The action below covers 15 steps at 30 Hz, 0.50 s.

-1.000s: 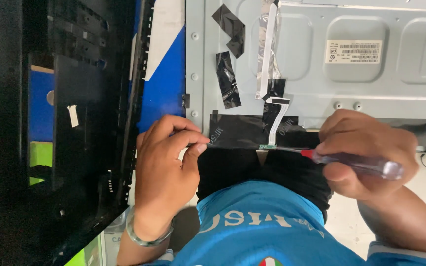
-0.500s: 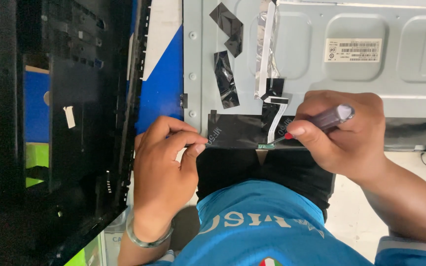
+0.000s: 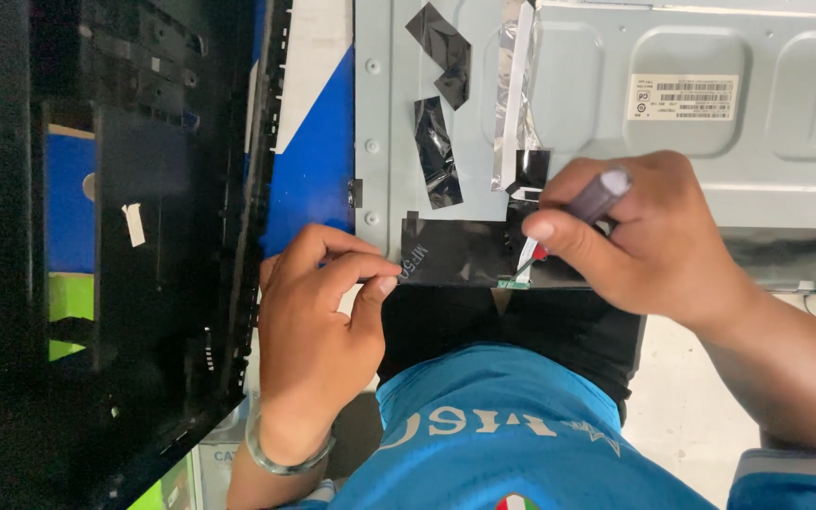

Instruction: Removing an internal LED strip and adhesive tape from a monitor frame using a screwdriver.

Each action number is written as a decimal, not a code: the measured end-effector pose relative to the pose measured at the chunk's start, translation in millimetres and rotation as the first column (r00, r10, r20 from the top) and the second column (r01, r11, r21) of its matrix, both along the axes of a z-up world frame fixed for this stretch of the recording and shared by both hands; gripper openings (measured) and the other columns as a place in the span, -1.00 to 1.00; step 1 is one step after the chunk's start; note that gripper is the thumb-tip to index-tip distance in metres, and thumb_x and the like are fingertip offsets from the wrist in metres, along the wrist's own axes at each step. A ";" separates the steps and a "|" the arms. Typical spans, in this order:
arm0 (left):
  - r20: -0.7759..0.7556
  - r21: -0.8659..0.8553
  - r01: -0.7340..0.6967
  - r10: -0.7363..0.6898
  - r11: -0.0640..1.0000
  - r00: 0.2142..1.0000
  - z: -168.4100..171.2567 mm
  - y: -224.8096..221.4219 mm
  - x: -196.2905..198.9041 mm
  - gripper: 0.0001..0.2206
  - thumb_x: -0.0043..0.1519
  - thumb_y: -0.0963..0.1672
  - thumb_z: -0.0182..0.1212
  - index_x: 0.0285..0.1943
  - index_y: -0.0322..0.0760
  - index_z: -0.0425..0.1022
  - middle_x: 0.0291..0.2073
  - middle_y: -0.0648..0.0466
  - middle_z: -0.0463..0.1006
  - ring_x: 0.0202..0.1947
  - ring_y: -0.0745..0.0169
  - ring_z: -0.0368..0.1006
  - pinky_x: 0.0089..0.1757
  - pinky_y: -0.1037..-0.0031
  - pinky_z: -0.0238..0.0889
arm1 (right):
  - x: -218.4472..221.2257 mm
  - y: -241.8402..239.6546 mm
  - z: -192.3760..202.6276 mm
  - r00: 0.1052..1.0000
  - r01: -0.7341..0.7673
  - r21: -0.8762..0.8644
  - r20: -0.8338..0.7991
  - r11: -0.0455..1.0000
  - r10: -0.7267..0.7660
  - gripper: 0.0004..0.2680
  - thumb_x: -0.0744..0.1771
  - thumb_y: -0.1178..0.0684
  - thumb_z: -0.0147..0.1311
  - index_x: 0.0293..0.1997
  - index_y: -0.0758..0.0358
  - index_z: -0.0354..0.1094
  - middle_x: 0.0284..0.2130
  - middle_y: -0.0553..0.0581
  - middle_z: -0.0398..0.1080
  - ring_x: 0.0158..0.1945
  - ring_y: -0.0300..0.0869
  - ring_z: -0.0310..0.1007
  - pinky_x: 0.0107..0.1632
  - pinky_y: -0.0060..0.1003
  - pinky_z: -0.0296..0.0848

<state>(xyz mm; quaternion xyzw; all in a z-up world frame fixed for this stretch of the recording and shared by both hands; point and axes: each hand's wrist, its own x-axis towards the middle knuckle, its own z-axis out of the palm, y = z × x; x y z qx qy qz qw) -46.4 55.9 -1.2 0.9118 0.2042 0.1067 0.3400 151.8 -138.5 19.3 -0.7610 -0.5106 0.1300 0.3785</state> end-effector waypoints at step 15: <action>0.172 0.243 0.133 -0.178 0.961 0.969 -9.2 -3.3 -9.3 -0.88 0.24 -0.25 0.32 -0.10 -0.24 0.56 -0.09 0.00 0.47 -0.09 -0.05 0.43 0.01 0.09 0.21 | -13.0 7.8 15.5 0.944 -0.328 0.211 0.118 0.921 0.309 -0.80 0.33 0.07 0.17 -0.44 0.34 0.27 -0.61 0.13 0.17 -0.57 -0.08 0.17 -0.46 -0.26 0.23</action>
